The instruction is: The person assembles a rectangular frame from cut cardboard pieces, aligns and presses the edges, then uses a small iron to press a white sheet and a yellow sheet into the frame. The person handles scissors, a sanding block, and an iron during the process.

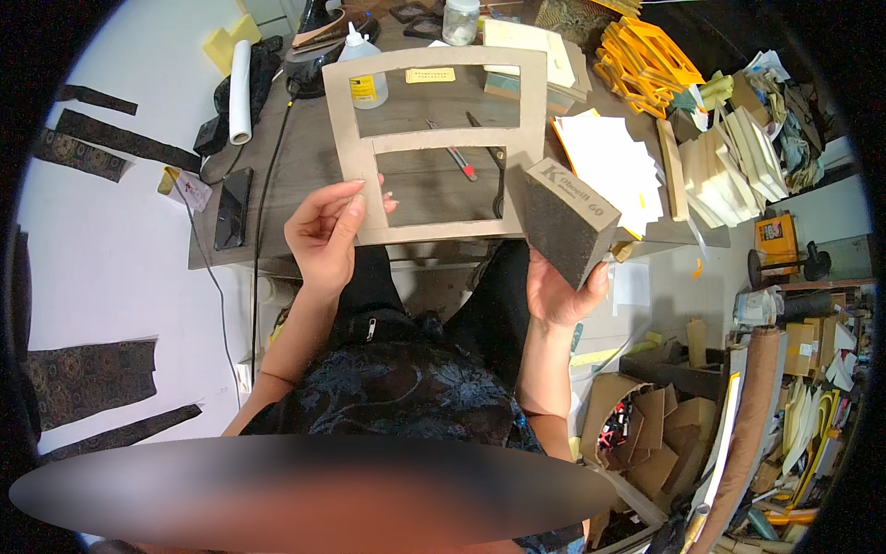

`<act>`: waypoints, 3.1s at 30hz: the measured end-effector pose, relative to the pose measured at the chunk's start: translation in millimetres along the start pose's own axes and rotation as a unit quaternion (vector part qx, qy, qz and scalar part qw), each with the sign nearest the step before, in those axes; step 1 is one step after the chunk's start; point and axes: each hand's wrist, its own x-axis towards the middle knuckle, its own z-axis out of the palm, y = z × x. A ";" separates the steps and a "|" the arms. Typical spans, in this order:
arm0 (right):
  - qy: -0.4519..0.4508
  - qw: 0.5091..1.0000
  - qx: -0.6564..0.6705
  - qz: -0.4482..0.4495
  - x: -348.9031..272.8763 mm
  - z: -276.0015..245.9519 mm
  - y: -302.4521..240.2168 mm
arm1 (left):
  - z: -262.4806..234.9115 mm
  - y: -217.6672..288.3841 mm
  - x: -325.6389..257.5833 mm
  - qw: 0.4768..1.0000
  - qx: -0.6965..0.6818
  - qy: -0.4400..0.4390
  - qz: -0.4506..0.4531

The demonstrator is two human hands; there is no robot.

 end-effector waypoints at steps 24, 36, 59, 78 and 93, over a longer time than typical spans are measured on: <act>-0.028 0.999 0.027 0.001 0.7 -1.8 1.4 | -0.7 3.1 0.1 1.000 0.016 0.002 0.000; -0.019 1.000 0.003 -0.005 -0.1 -0.9 2.5 | 0.0 1.3 -0.2 1.000 -0.018 -0.004 0.010; -0.073 0.979 0.184 0.047 7.9 16.8 3.2 | 1.1 1.8 1.3 0.996 -0.008 0.067 -0.055; -0.029 0.979 0.192 0.068 8.7 20.1 6.5 | -5.2 -1.5 2.8 0.995 -0.056 0.048 -0.064; -0.015 0.987 0.147 0.065 7.6 15.5 9.9 | 0.4 2.8 5.1 0.995 -0.041 0.055 -0.068</act>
